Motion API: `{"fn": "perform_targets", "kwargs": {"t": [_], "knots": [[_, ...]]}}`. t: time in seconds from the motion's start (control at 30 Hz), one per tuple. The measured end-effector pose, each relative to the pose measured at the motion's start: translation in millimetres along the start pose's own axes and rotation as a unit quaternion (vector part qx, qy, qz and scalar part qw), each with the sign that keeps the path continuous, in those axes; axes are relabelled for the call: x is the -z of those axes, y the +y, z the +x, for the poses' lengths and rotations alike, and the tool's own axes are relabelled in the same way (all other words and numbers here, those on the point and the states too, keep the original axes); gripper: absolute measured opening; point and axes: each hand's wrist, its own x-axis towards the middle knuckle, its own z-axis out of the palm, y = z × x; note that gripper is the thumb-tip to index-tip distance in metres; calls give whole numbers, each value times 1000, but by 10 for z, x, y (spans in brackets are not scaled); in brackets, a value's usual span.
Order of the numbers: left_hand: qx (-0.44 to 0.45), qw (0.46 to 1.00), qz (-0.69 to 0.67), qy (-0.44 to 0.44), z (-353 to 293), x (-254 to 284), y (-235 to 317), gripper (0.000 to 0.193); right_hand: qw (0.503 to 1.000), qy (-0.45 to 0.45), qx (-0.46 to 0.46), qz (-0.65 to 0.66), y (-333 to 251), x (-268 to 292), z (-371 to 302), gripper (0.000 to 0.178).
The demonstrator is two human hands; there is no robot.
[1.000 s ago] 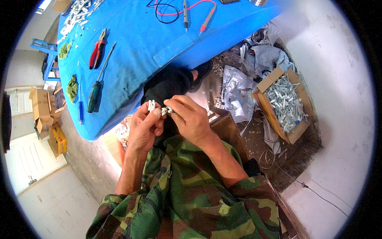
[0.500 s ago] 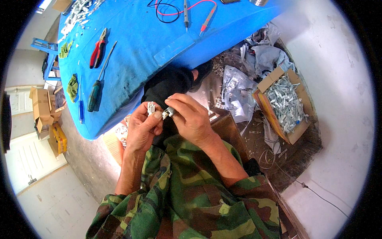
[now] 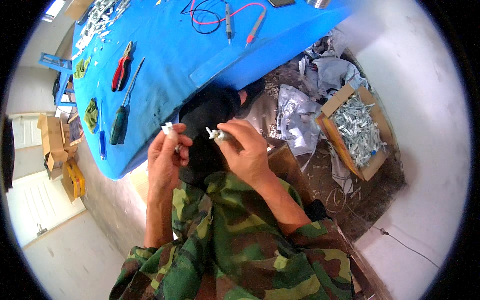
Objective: The person disassembles a small electric motor using a screwdriver and pliers, wipes a component with a cloth, and touches multimeter probes to the motor parts.
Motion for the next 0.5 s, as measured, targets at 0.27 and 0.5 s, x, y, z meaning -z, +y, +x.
{"fn": "perform_targets", "kwargs": {"t": [0.27, 0.5], "knots": [[-82, 987, -51, 128, 315, 608, 320, 42, 943, 64, -247, 213, 170, 114, -140, 29], [-169, 978, -115, 49, 717, 536, 582, 38, 895, 115, -283, 326, 391, 127, -216, 24]]}}
